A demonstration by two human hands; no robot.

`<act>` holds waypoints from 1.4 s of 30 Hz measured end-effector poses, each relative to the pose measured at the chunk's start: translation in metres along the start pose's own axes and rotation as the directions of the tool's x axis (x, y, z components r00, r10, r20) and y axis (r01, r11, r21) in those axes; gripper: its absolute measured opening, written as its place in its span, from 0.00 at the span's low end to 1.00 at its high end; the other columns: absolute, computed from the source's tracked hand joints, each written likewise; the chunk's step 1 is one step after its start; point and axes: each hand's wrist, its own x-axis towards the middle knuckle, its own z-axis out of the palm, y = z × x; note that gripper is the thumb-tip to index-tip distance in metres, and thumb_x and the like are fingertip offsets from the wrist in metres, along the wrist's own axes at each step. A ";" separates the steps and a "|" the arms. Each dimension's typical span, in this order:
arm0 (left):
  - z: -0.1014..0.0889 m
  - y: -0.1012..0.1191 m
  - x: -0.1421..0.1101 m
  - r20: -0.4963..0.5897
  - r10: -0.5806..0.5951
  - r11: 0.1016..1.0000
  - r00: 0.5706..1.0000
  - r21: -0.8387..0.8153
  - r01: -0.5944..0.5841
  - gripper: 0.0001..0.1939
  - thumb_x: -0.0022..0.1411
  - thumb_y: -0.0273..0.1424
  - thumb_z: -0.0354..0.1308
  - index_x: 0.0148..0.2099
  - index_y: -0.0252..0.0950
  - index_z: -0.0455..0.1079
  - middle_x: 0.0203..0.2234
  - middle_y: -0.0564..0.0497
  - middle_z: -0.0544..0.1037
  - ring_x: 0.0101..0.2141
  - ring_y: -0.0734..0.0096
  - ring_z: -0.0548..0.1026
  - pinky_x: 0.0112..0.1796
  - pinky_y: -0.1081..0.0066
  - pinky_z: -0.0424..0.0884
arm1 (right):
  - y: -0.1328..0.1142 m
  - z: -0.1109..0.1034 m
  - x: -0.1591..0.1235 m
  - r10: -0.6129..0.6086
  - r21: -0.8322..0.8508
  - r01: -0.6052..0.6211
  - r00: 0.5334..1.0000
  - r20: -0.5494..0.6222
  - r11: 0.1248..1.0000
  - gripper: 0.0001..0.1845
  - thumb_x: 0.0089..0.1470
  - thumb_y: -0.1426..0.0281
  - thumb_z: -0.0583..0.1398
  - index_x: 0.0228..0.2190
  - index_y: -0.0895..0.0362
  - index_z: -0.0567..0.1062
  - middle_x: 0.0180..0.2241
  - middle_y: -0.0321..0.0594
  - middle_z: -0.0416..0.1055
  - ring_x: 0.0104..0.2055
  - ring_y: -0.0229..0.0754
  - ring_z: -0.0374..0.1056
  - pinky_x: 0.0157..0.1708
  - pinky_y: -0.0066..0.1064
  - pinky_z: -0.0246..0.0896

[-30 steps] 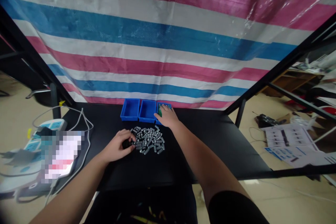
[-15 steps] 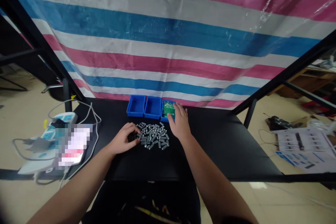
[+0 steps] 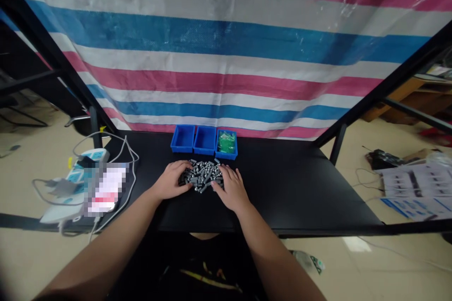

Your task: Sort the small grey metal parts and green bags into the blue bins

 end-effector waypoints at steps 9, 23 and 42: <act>-0.002 0.001 -0.003 -0.067 -0.006 1.000 0.998 0.030 0.008 0.24 0.56 0.40 0.65 0.54 0.42 0.68 0.50 0.46 0.73 0.52 0.52 0.70 0.54 0.55 0.64 | 0.009 -0.003 0.000 0.077 0.166 -0.038 0.970 -0.231 0.985 0.16 0.62 0.64 0.55 0.49 0.53 0.75 0.46 0.47 0.72 0.51 0.52 0.69 0.53 0.47 0.65; 0.002 0.010 -0.045 -0.183 -0.218 0.955 0.959 0.164 0.248 0.17 0.60 0.36 0.60 0.51 0.42 0.67 0.40 0.48 0.73 0.44 0.55 0.70 0.45 0.58 0.64 | -0.008 -0.006 -0.031 0.037 0.116 -0.009 0.968 -0.246 0.993 0.13 0.55 0.72 0.58 0.42 0.51 0.78 0.39 0.42 0.74 0.43 0.49 0.70 0.45 0.41 0.68; 0.001 0.008 -0.038 -0.130 -0.243 0.965 0.961 0.067 0.253 0.09 0.61 0.33 0.60 0.45 0.43 0.71 0.39 0.49 0.74 0.43 0.56 0.71 0.42 0.59 0.63 | -0.012 -0.021 -0.007 0.170 0.556 -0.057 0.973 -0.153 0.829 0.04 0.56 0.66 0.62 0.31 0.53 0.76 0.34 0.40 0.71 0.30 0.42 0.72 0.31 0.34 0.72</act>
